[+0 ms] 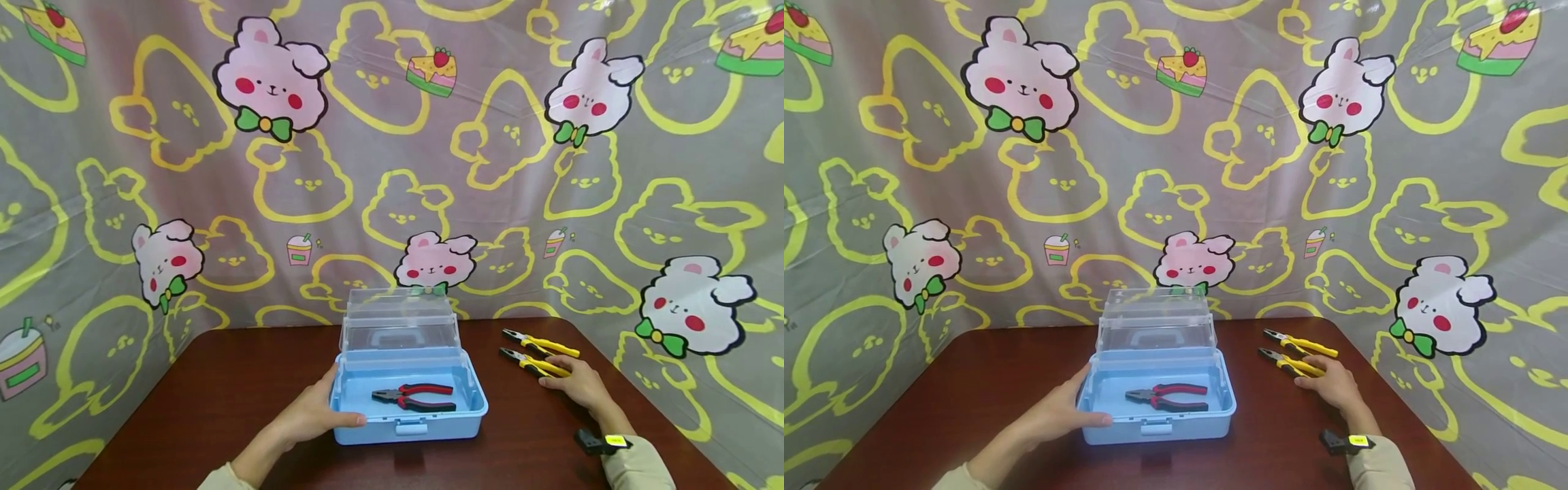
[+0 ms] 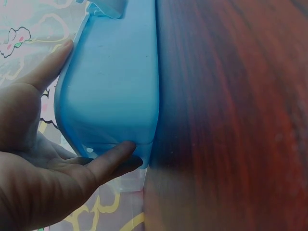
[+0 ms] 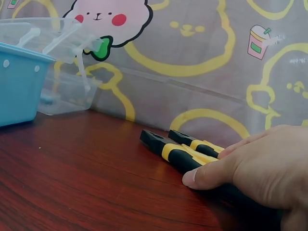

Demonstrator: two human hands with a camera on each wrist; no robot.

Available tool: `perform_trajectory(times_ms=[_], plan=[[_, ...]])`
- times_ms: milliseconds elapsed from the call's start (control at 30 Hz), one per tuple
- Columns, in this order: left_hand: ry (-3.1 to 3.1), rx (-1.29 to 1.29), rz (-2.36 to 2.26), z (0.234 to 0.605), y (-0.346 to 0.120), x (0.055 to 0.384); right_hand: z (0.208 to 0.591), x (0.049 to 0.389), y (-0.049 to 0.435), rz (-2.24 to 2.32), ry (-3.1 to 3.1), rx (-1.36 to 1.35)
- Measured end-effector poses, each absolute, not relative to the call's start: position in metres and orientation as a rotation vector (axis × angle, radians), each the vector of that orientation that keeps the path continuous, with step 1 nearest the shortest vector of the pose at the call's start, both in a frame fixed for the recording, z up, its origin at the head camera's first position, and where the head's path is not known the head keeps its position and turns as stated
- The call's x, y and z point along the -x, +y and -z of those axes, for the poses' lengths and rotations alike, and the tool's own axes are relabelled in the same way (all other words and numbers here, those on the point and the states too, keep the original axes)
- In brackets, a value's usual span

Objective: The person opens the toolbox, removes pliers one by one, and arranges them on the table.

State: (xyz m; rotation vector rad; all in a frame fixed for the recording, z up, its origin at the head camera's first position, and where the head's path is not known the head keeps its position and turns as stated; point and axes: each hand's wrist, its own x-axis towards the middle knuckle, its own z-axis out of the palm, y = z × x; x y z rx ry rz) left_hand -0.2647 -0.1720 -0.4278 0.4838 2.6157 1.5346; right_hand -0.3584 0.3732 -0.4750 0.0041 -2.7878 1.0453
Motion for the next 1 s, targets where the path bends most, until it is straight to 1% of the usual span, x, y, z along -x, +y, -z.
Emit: perform_trajectory(times_ms=[267,567,767,1000], plan=[[2.611,-0.508,-1.522,0.426,-0.17,0.266,0.469,0.356,0.376,-1.013,-2.818,-0.03],[2.607,-0.49,-1.523,0.427,-0.17,0.265,0.448,0.353,0.375,-0.99,-2.826,-0.187],[2.609,-0.481,-1.526,0.425,-0.173,0.265,0.43,0.352,0.362,-1.107,-2.749,-0.308],[2.614,-0.486,-1.523,0.425,-0.173,0.263,0.412,0.344,0.342,-1.173,-2.712,-0.376]])
